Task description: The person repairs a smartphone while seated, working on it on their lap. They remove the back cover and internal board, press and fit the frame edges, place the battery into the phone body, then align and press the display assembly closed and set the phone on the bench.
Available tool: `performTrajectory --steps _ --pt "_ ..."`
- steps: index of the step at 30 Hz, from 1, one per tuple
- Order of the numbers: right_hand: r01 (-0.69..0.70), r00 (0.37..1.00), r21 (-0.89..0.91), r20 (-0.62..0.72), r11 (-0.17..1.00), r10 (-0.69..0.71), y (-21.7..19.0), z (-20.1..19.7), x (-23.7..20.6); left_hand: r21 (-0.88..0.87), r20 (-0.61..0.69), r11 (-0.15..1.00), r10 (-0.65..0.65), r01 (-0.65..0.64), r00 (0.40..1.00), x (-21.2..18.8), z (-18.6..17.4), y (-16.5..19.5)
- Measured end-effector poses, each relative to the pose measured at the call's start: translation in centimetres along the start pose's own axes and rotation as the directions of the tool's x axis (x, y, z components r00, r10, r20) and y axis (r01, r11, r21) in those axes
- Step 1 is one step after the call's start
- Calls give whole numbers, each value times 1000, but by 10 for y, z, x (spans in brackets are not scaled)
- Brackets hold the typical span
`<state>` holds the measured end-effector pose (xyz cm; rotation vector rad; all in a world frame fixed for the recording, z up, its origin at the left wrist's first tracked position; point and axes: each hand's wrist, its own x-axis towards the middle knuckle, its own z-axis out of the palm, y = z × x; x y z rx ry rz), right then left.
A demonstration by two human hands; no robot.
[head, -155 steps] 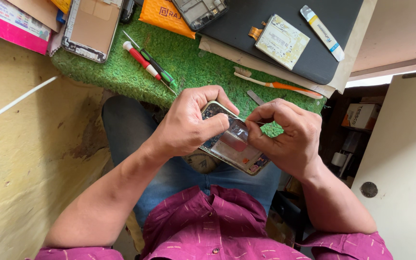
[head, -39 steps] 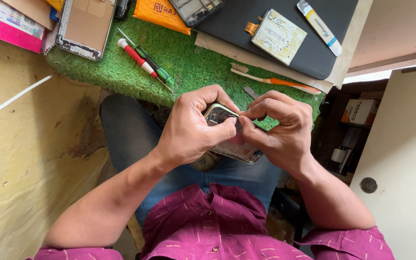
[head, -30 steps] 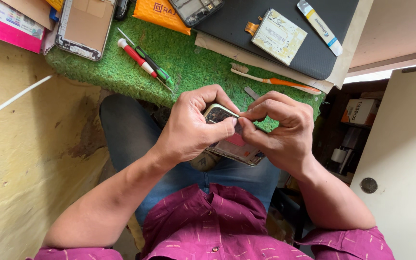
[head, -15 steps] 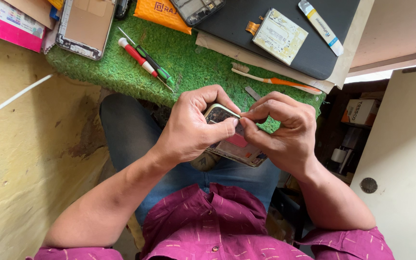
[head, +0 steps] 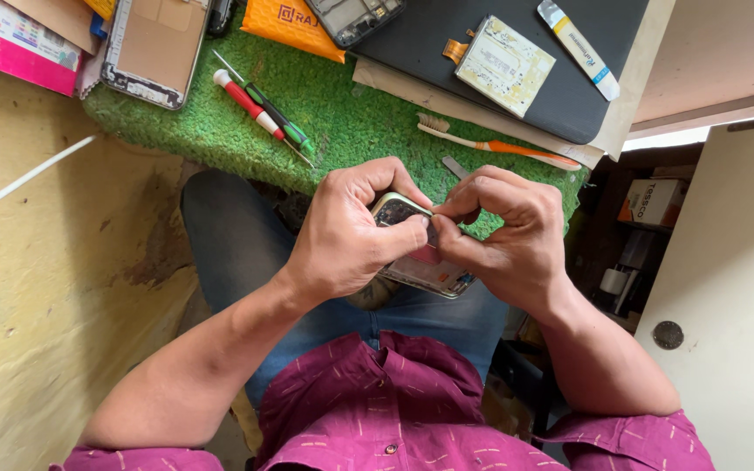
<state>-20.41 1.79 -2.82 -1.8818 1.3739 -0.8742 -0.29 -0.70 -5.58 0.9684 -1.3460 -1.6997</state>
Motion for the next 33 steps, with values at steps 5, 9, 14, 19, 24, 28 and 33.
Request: performTrajectory --steps 5,9,14,19,24,28,33 --pt "5 1000 -45 9 999 -4 -2 -2 -2 -103 11 993 -53 54 999 -1 1 2" --pt "-1 1000 -70 14 998 2 -3 -2 1 -129 22 989 -68 71 997 0 -1 3" --pt "-8 1000 -51 26 999 10 -4 -4 2 -112 46 991 -65 70 997 1 -3 2" --pt "-7 1000 -43 24 999 8 -3 -3 2 -99 46 994 -38 42 998 2 -3 -1" --pt "-4 1000 -43 19 999 5 -1 -4 1 -142 56 988 -57 64 997 4 -1 -4" --pt "0 1000 -47 18 999 1 0 -5 0 -102 49 994 -40 45 998 4 -1 -6" --pt "4 1000 -44 20 999 -3 -2 -3 0 -36 25 999 -7 8 1000 3 -1 -6"
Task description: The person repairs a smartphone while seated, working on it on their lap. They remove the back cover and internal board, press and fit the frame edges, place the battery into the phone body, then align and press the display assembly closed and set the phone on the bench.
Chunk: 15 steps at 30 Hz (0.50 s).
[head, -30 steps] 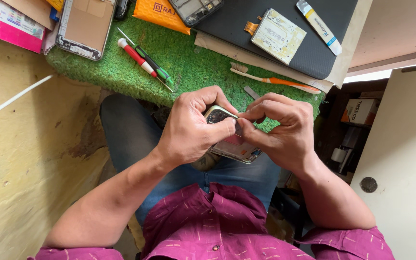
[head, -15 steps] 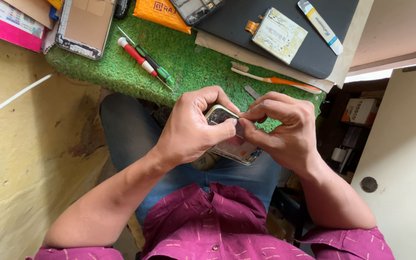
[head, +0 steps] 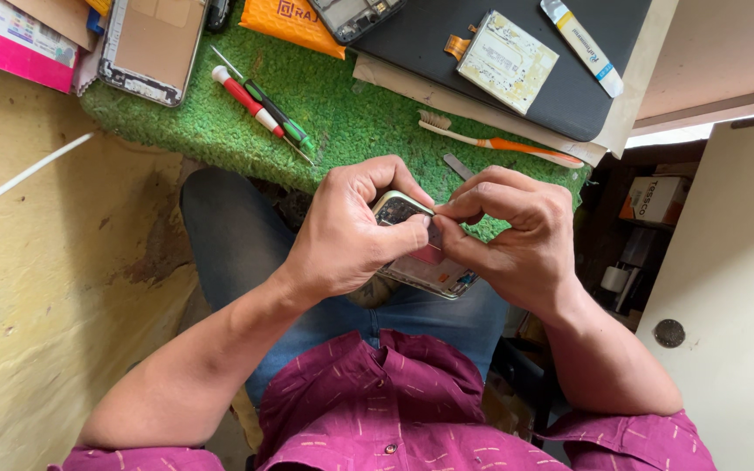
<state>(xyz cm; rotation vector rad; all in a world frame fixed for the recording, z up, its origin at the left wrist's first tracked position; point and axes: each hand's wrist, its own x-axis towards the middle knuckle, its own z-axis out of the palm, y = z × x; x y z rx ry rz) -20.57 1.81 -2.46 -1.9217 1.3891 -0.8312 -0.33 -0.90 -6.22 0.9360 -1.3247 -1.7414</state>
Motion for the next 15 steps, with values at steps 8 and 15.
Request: performTrajectory --steps 8,15 --pt "19 1000 -48 -16 999 -20 -2 7 0 120 -60 992 -16 23 998 -1 -1 2" --pt "-47 998 81 39 996 44 0 -6 4 -62 -60 998 -34 30 998 0 -1 3"
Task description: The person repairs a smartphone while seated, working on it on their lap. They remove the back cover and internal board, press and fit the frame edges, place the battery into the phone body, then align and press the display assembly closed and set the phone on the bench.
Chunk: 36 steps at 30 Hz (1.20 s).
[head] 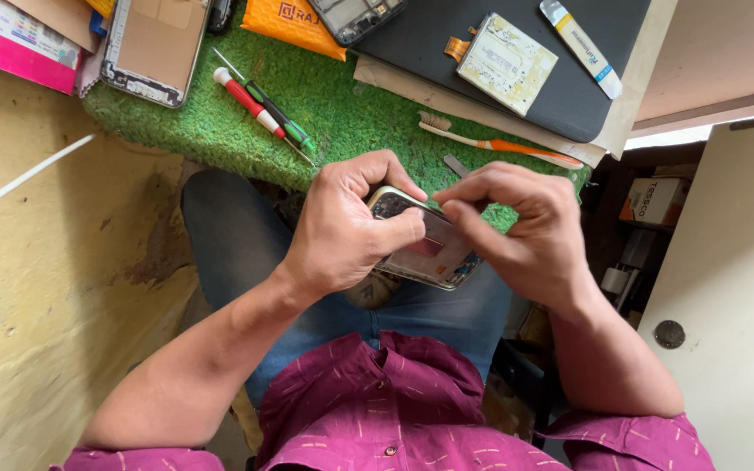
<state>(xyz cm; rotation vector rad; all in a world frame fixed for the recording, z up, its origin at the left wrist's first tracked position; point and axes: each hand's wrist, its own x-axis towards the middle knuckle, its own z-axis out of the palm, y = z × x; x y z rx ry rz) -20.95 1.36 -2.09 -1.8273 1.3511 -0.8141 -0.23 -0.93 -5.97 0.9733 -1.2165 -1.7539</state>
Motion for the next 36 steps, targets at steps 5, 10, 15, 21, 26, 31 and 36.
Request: performTrajectory --steps 5,10,15,21,26,31,36 --pt "-6 1000 -4 -3 1000 6 0 -5 0 140 -22 988 69 -65 997 0 -2 -2" --pt "-15 998 -37 58 999 17 3 -3 1 206 -21 975 94 -87 995 -2 1 -3" --pt "-63 992 -11 105 998 64 4 -2 1 266 19 952 150 -149 989 -4 3 1" --pt "-100 991 15 94 995 98 5 -7 -4 131 71 991 -9 -1 997 -6 9 10" --pt "-118 989 80 96 990 110 3 -6 -5 6 120 1000 -18 18 993 -8 5 15" --pt "-61 994 24 88 998 59 -4 -5 -6 -13 109 1000 -8 9 994 -10 3 12" --pt "-134 985 31 111 991 130 -3 -9 -3 104 51 992 64 -69 997 -9 -2 7"
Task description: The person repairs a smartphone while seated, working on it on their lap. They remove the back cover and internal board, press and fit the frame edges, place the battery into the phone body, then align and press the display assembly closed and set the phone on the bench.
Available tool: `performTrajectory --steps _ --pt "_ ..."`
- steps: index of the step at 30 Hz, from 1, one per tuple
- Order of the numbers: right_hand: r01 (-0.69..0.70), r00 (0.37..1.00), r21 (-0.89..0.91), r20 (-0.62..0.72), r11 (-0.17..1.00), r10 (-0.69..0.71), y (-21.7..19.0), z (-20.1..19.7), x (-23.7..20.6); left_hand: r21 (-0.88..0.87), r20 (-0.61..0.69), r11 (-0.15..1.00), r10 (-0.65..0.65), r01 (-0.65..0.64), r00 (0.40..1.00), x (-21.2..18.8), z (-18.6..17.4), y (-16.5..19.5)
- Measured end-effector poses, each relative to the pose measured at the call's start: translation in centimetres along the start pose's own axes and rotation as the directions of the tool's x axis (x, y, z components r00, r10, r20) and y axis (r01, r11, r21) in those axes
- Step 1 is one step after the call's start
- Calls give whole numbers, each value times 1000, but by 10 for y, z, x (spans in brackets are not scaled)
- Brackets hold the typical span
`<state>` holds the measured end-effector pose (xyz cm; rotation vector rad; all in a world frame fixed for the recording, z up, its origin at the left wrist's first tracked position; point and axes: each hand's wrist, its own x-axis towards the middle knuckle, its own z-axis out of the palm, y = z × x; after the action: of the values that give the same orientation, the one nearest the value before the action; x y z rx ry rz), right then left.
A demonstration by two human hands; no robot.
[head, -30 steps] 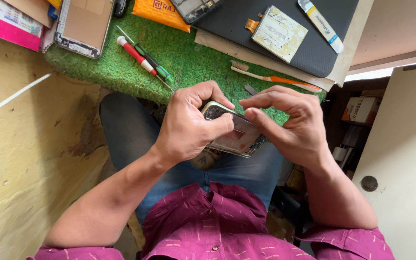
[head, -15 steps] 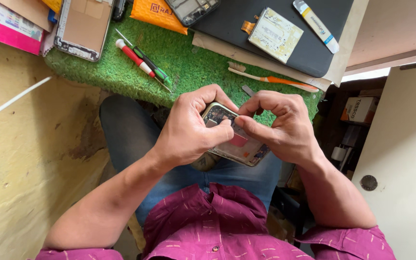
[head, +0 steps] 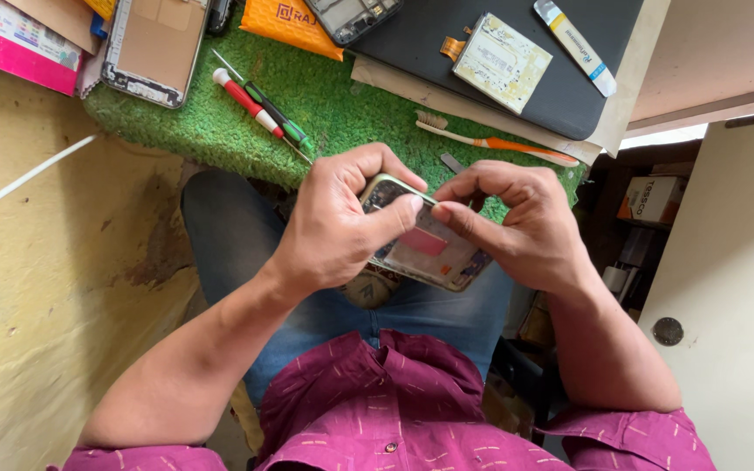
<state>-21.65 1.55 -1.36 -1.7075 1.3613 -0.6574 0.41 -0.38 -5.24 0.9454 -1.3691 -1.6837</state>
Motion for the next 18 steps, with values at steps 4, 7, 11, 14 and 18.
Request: performTrajectory --steps 4,7,11,14,18 --pt "32 999 -43 1 999 -32 2 -9 2 -216 -13 976 33 -35 999 3 -7 -1" --pt "60 998 -71 -5 996 -60 3 -16 0 -231 -49 972 31 -41 998 2 -11 1" --pt "11 999 -34 -32 999 -12 7 -22 -2 -208 -78 977 30 -46 996 3 -17 4" --pt "-10 998 32 -59 999 12 9 -23 -4 -242 -64 970 19 -34 998 3 -16 7" --pt "-4 997 106 -82 994 13 7 -24 -5 -158 56 987 45 -36 997 6 -21 20"
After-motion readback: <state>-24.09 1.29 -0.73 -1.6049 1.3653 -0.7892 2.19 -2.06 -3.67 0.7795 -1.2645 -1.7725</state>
